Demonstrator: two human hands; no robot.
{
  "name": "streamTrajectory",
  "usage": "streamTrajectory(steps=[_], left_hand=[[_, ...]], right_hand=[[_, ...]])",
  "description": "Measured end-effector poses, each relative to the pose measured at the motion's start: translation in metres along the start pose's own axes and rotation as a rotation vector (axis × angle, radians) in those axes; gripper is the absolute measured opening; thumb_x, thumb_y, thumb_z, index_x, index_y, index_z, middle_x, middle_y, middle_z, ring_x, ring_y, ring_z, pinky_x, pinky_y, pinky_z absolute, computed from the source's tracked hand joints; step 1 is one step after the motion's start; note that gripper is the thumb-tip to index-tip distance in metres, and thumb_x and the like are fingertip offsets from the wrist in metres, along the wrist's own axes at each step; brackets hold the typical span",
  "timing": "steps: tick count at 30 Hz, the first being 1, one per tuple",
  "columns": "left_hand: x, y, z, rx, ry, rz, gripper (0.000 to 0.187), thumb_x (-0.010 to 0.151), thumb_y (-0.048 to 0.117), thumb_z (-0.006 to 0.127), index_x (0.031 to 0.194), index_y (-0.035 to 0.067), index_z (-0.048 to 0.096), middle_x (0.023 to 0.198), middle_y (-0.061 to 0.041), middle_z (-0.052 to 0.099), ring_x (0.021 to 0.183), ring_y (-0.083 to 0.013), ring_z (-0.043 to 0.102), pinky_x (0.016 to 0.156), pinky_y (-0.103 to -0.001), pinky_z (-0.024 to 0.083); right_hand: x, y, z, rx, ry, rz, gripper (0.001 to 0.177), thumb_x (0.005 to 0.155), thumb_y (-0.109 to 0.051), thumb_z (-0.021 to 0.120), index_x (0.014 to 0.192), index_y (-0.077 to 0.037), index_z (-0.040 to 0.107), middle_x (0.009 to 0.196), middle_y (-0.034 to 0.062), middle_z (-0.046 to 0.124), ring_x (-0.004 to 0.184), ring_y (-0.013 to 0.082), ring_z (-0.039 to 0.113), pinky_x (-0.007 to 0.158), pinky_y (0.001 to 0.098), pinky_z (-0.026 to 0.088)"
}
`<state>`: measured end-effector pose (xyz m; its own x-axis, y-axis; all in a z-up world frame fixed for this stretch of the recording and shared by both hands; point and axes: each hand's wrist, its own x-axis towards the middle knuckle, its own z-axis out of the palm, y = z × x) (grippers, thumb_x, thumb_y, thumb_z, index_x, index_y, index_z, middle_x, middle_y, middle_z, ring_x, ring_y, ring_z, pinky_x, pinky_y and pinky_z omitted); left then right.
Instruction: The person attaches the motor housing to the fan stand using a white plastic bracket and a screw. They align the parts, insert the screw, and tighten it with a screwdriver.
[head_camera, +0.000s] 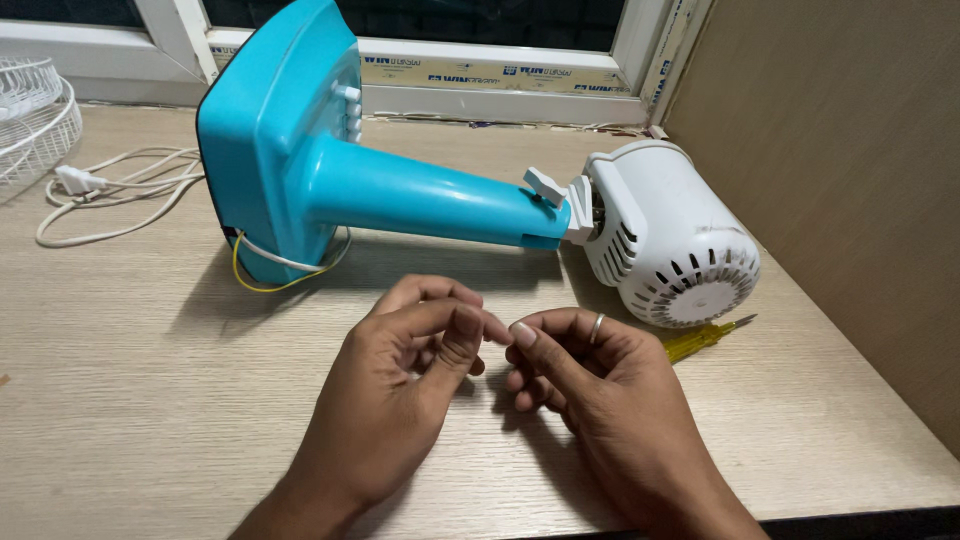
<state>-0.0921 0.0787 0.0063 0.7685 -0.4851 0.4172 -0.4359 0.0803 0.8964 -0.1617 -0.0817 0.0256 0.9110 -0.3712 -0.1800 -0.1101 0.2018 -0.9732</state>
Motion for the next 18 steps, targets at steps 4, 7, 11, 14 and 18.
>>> streamTrajectory(steps=[4, 7, 11, 14, 18], left_hand=[[0.0000, -0.0002, 0.0005, 0.111, 0.051, -0.101, 0.038, 0.100, 0.034, 0.054, 0.096, 0.005, 0.079, 0.102, -0.002, 0.067, 0.076, -0.0095, 0.064, 0.063, -0.026, 0.052], [0.0023, 0.0004, 0.0023, 0.046, 0.074, -0.220, 0.037, 0.095, 0.035, 0.053, 0.099, 0.006, 0.076, 0.099, -0.002, 0.067, 0.073, -0.0106, 0.068, 0.065, -0.027, 0.058], [0.0035, -0.0006, 0.0019, 0.050, 0.041, -0.274, 0.045, 0.105, 0.039, 0.051, 0.093, 0.002, 0.074, 0.098, -0.005, 0.071, 0.077, -0.0113, 0.072, 0.069, -0.027, 0.059], [0.0020, -0.0023, 0.0008, 0.032, 0.031, -0.212, 0.045, 0.100, 0.037, 0.051, 0.088, 0.000, 0.074, 0.096, -0.005, 0.072, 0.075, -0.0123, 0.069, 0.067, -0.027, 0.058], [0.0004, -0.0045, -0.0008, -0.081, 0.019, 0.010, 0.043, 0.105, 0.037, 0.051, 0.097, 0.001, 0.072, 0.106, -0.006, 0.068, 0.086, -0.0105, 0.069, 0.074, -0.026, 0.059]], right_hand=[[0.0002, 0.0004, 0.0001, -0.012, 0.014, 0.019, 0.022, 0.091, -0.012, 0.068, 0.101, 0.007, 0.071, 0.082, 0.0169, 0.073, 0.068, 0.0190, 0.071, 0.062, 0.0306, 0.062], [-0.0001, 0.0010, 0.0002, 0.047, 0.005, 0.006, 0.021, 0.089, -0.009, 0.066, 0.101, 0.008, 0.070, 0.082, 0.0165, 0.072, 0.068, 0.0192, 0.071, 0.062, 0.0312, 0.063], [0.0000, 0.0010, -0.0002, 0.034, 0.023, -0.002, 0.021, 0.089, -0.009, 0.067, 0.101, 0.007, 0.070, 0.083, 0.0159, 0.073, 0.070, 0.0191, 0.071, 0.064, 0.0305, 0.063], [0.0002, 0.0008, -0.0005, 0.039, 0.036, 0.006, 0.021, 0.090, -0.010, 0.067, 0.101, 0.007, 0.070, 0.082, 0.0158, 0.073, 0.069, 0.0191, 0.071, 0.063, 0.0307, 0.063], [-0.0004, 0.0006, -0.0002, 0.008, 0.024, 0.000, 0.021, 0.089, -0.009, 0.065, 0.101, 0.007, 0.071, 0.082, 0.0162, 0.073, 0.069, 0.0188, 0.071, 0.063, 0.0299, 0.062]])
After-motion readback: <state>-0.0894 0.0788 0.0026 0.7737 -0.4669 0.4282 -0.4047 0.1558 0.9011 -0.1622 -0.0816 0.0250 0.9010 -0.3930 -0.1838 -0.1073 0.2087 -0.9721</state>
